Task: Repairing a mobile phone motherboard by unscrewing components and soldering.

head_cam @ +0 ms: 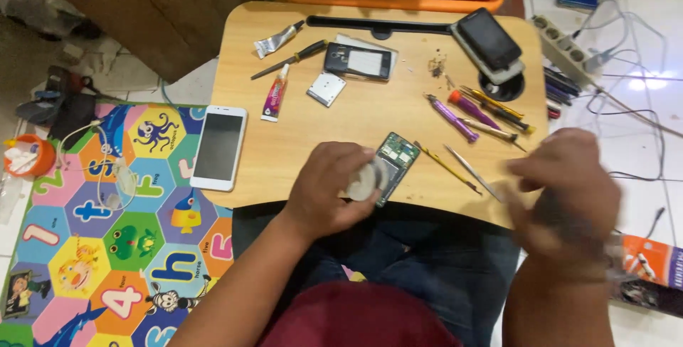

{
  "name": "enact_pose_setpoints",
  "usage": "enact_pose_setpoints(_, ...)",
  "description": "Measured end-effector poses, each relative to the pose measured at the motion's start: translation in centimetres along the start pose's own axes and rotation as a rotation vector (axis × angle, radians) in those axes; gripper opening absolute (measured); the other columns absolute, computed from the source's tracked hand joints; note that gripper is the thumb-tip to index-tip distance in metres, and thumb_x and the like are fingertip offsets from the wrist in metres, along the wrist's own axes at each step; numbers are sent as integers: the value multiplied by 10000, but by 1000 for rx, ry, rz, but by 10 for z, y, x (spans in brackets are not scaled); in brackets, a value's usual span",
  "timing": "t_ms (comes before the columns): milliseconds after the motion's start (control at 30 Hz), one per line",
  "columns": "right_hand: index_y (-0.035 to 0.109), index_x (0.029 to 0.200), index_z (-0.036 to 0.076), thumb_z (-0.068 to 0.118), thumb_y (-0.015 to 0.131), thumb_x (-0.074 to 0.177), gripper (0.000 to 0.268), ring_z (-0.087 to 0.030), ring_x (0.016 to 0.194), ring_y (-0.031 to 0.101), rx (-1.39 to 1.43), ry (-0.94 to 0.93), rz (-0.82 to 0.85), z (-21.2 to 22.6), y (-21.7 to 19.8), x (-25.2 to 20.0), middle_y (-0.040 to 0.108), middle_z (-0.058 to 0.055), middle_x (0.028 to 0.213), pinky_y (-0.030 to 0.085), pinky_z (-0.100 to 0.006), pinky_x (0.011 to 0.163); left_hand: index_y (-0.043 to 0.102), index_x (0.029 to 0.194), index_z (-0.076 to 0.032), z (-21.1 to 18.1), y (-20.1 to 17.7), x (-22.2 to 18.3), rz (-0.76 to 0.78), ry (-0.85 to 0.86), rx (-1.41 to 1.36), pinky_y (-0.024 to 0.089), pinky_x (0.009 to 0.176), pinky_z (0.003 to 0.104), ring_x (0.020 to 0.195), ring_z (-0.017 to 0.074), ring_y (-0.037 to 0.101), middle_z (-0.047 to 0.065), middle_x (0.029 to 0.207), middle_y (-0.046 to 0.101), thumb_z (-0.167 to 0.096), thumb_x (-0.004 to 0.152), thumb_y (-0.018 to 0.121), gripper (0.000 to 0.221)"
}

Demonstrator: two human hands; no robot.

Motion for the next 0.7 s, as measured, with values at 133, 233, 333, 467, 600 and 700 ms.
enact_pose_setpoints(133,761,1018,85,413,939,692,496,-181,628,474,-259,-170,243,57,15,32,596,15,683,347,-451,866,519,1352,-107,-35,3,21,3,59,3,524,989,399,1094,286,646,96,1272,606,-118,778,888,683)
enact_pose_setpoints(233,787,1012,148,532,847,793,446,-193,627,498,-446,-237,236,71,19,32,601,30,692,385,-423,853,514,1354,-112,-51,-2,29,-12,67,-20,528,1014,399,1113,276,652,91,1285,603,-123,796,876,665)
enact_pose_setpoints(333,743,894,177,178,864,849,128,-148,608,491,-461,-225,215,79,15,37,607,73,717,387,-407,836,523,1381,-138,-59,-4,33,27,77,-8,526,1008,398,1116,268,649,76,1288,606,-135,824,874,659)
enact_pose_setpoints(467,763,897,180,188,836,907,73,-135,635,504,-356,-283,221,83,9,41,568,66,706,355,-415,862,586,1387,-152,-63,-15,41,97,84,-20,510,1005,398,1115,275,622,81,1285,612,-111,813,859,637)
enact_pose_setpoints(600,763,806,103,92,790,864,64,-156,572,463,-135,-307,200,84,2,49,568,25,645,312,-407,838,642,1290,-139,-69,-24,53,152,74,-42,519,959,388,1075,279,601,86,1249,601,-61,766,799,553)
enact_pose_setpoints(700,768,786,88,13,812,804,88,-178,605,490,-131,-302,154,81,2,47,595,4,671,331,-424,853,618,1140,-55,-75,-27,61,180,45,-112,508,933,401,1072,336,598,150,1182,600,-38,709,651,433)
Point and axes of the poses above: each hand's wrist, its own x-axis towards the middle knuckle, its own y-axis out of the palm, z = x × y, the point moved 6 cm from there along x, towards the middle knuckle
